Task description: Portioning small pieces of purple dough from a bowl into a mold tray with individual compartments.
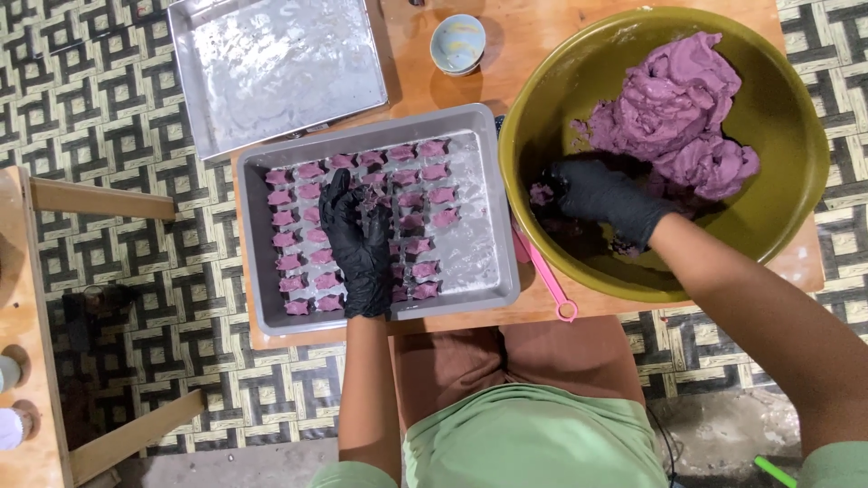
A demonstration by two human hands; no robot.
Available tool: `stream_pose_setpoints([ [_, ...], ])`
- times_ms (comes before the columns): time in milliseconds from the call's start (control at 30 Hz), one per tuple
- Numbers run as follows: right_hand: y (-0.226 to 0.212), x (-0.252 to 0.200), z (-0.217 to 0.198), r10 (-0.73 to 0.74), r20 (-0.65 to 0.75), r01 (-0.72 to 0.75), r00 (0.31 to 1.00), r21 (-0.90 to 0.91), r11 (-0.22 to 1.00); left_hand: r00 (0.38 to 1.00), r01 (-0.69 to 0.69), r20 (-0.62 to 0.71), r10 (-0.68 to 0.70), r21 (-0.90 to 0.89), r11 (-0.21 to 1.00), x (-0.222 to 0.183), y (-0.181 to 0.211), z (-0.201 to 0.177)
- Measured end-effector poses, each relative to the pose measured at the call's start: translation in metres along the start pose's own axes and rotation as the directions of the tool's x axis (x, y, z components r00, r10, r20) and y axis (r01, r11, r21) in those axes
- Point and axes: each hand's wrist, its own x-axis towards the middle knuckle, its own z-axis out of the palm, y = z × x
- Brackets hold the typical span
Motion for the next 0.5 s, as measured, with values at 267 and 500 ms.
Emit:
stream_pose_setpoints([
  [267, -0.008, -0.014, -0.018, -0.475, 0.078, 0.476, 0.876, 0.008, 0.879, 0.999, 0.021, -0.029, -0.020, 0.044, 0.999, 0.001, 0.001, 0.001],
  [500, -0.036, -0.056, -0.023, -0.432, 0.007, 0.431, 0.902, 0.017, 0.902, 0.998, 0.027, -0.050, -0.026, 0.018, 0.999, -0.001, -0.005, 0.002],
])
